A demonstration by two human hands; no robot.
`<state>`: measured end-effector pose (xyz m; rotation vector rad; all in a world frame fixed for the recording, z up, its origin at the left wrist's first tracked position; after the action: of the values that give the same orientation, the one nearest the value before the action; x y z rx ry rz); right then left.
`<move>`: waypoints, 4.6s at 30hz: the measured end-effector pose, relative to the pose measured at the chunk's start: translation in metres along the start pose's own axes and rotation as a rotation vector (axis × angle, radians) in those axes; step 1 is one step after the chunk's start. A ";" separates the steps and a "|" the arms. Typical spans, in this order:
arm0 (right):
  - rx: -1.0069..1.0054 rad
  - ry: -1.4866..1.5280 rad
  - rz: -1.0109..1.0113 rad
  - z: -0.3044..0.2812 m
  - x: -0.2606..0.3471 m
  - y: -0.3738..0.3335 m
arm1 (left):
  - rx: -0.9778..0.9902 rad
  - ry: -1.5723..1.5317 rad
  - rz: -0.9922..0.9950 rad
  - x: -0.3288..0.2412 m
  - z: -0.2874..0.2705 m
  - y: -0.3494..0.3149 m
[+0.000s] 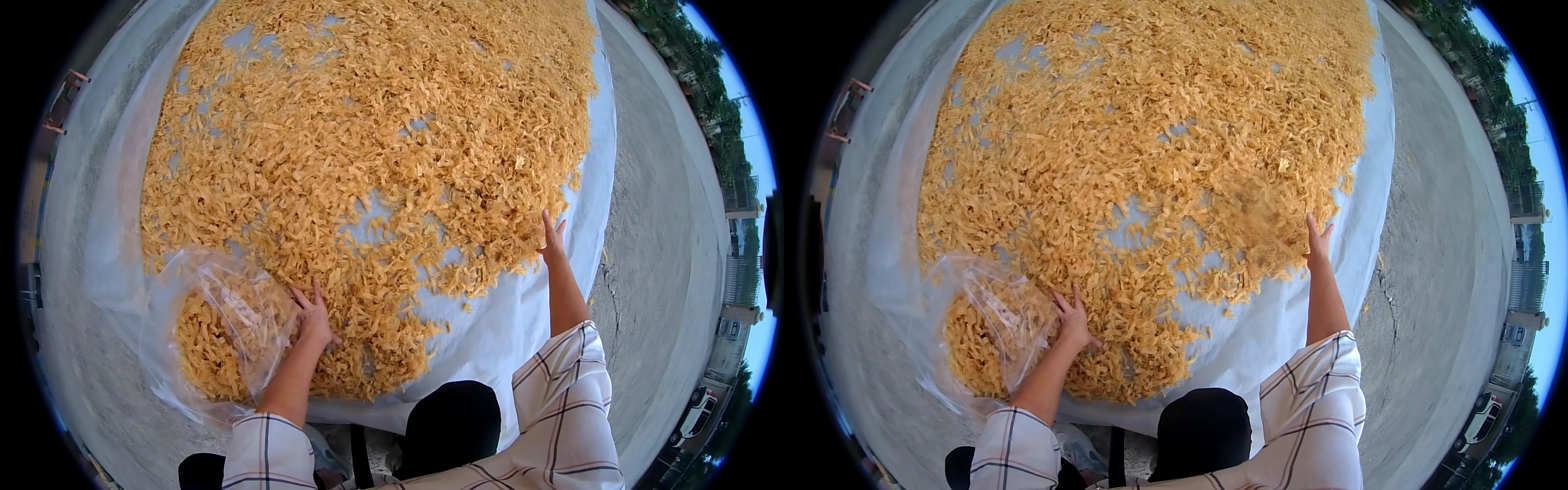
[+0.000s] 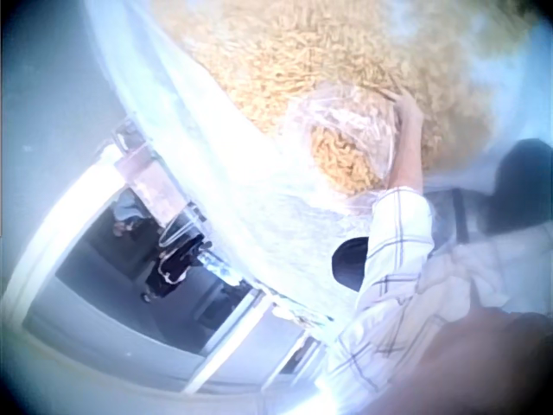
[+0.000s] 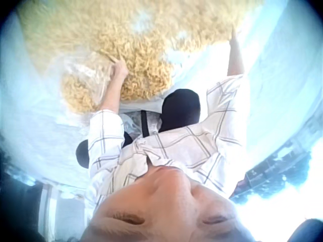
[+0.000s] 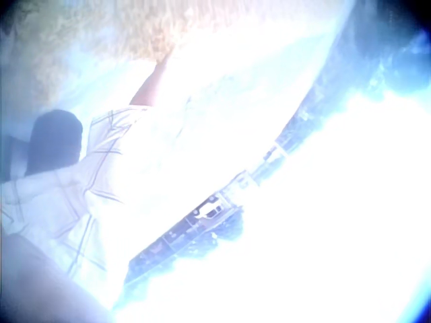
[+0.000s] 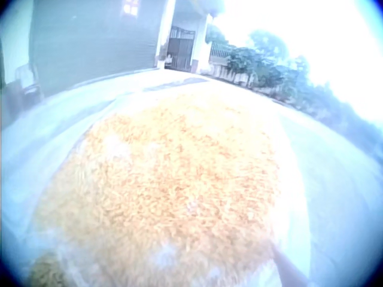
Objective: The person scoops dried yellow food pieces from a large outdoor drying sheet into a clear plastic bag. They walk back to the warehouse and place the filled bag on a digital scale among other packaged goods.
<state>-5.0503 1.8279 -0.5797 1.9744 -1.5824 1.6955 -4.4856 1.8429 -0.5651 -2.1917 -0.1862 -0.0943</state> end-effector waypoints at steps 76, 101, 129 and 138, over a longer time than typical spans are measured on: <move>0.869 -0.997 -1.206 0.543 0.143 -0.350 | 0.364 -1.749 -0.305 -0.035 0.247 0.137; 0.971 -1.405 -1.503 0.550 0.043 -0.400 | 0.196 -0.799 0.402 -0.031 0.109 0.067; 0.979 -1.395 -0.844 0.326 0.033 -0.290 | 0.290 -0.341 0.309 -0.002 0.113 0.101; 0.670 -0.910 -1.250 0.218 0.004 -0.331 | 0.102 -0.340 0.348 -0.014 0.056 0.069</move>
<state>-4.6647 1.8370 -0.4885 3.1296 0.5192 0.7737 -4.4884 1.8471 -0.6546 -2.0925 0.0043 0.4740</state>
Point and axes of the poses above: each hand's wrist, its own y-axis towards the middle knuckle, its own z-axis out of the palm, x = y × z, the point moved 6 cm from there along y, towards the middle knuckle, and after that the axes turned 5 degrees about y, right-handed, at the moved point
